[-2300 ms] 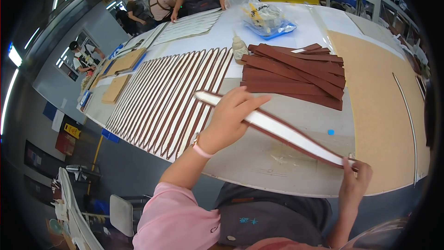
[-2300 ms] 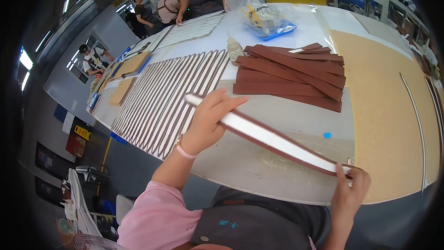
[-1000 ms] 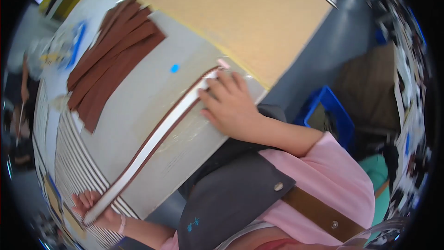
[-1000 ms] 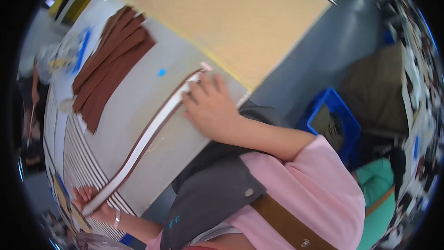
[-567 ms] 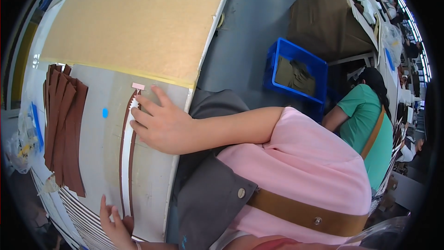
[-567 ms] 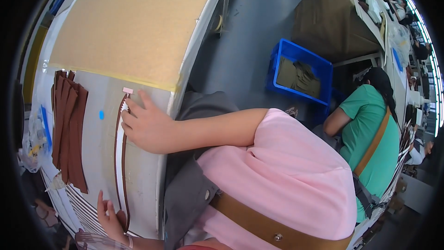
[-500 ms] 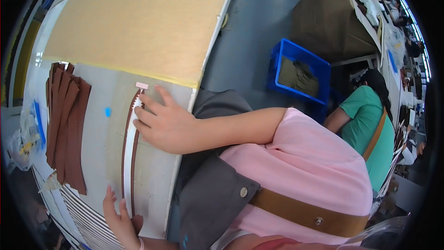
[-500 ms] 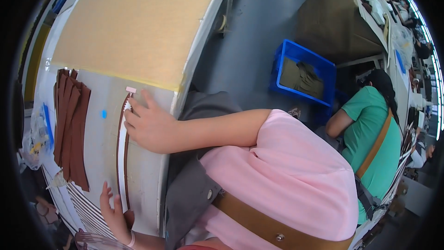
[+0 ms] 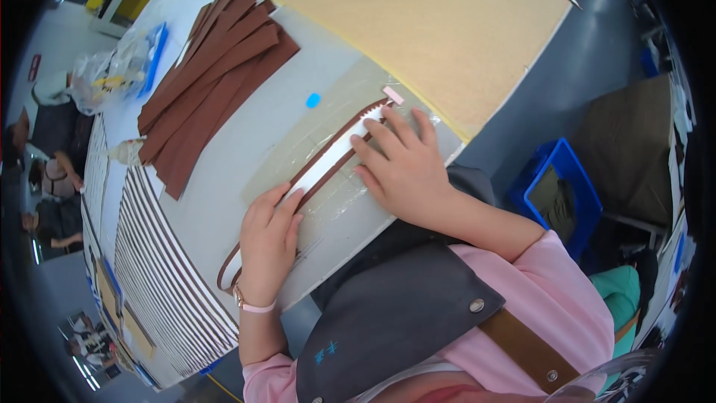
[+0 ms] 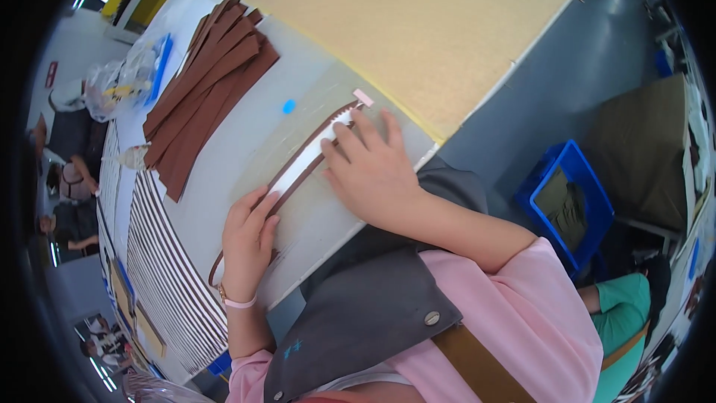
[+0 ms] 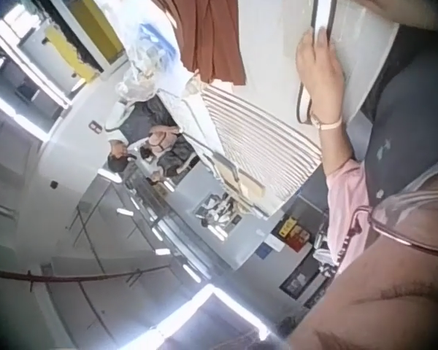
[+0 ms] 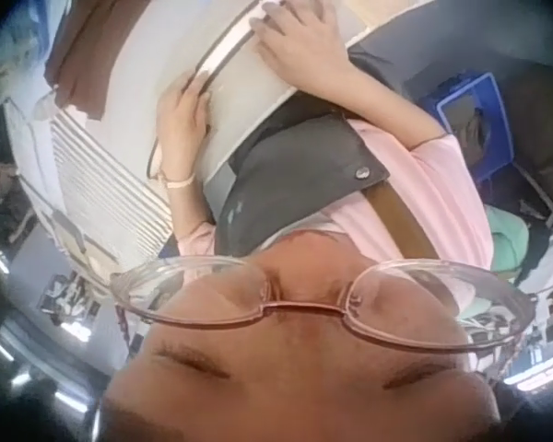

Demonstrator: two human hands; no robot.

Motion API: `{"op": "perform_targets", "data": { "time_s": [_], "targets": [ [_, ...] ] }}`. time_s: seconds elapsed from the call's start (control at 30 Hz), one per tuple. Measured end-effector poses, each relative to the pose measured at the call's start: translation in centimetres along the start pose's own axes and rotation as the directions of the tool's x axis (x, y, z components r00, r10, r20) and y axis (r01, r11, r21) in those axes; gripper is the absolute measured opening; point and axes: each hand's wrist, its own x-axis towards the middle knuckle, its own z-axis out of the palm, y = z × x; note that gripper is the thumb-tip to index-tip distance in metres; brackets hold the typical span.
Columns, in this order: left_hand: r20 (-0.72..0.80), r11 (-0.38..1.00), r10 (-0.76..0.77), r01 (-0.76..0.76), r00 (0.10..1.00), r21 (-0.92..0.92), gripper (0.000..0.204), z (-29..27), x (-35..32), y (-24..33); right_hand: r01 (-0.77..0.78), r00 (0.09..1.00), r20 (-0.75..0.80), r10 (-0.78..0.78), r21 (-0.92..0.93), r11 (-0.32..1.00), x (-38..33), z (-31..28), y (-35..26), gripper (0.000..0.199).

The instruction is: Applying adhesive and layering leather components to assemble straps.

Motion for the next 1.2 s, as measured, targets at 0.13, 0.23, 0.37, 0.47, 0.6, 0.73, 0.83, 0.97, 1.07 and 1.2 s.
{"op": "perform_targets", "data": {
  "time_s": [0.13, 0.23, 0.37, 0.47, 0.6, 0.73, 0.83, 0.97, 1.07, 1.2],
  "targets": [
    [-0.021, 0.998, 0.021, -0.022, 1.000, -0.057, 0.036, 0.4, 0.9, 0.5, 0.010, 1.000, 0.017, -0.010, -0.002, 1.000, 0.1, 0.1, 0.1, 0.040],
    [-0.071, 0.997, 0.016, -0.021, 0.997, -0.075, 0.038, 0.8, 1.7, 0.8, 0.025, 0.999, 0.045, -0.026, 0.009, 1.000, 0.1, 0.2, 0.2, 0.041],
    [-0.139, 0.983, 0.172, -0.179, 0.975, -0.041, 0.043, 2.3, 2.2, -0.2, 0.013, 0.999, 0.048, -0.012, -0.024, 1.000, 0.3, -0.3, 0.3, 0.045],
    [-0.147, 0.987, 0.155, -0.160, 0.977, -0.021, 0.046, 2.8, 2.2, -0.2, 0.031, 0.999, 0.024, -0.029, -0.050, 0.998, 0.5, 0.0, 0.4, 0.041],
    [-0.081, 0.978, 0.205, -0.201, 0.975, 0.052, 0.046, 2.5, 2.2, 0.0, 0.044, 0.999, 0.017, -0.043, -0.047, 0.998, 0.3, 0.1, 0.3, 0.040],
    [-0.049, 0.969, 0.233, -0.228, 0.971, 0.090, 0.046, 2.2, 2.4, 0.0, 0.031, 0.999, 0.040, -0.028, -0.062, 0.998, 0.3, 0.0, 0.3, 0.040],
    [-0.056, 0.966, 0.241, -0.235, 0.969, 0.104, 0.044, 2.3, 2.6, 0.1, 0.034, 0.999, 0.034, -0.032, -0.052, 0.998, 0.4, 0.0, 0.3, 0.040],
    [-0.082, 0.969, 0.239, -0.232, 0.968, 0.091, 0.043, 2.7, 2.7, 0.3, 0.033, 0.999, 0.042, -0.031, -0.053, 0.998, 0.4, -0.1, 0.3, 0.040],
    [-0.114, 0.966, 0.253, -0.244, 0.961, 0.085, 0.042, 3.5, 2.7, -0.1, 0.019, 0.996, 0.087, -0.013, -0.073, 0.997, 0.4, -0.4, 0.2, 0.040],
    [-0.126, 0.964, 0.259, -0.249, 0.958, 0.095, 0.044, 3.4, 2.7, -0.1, 0.035, 0.998, 0.054, -0.032, -0.058, 0.998, 0.4, -0.2, 0.3, 0.039]
  ]
}}
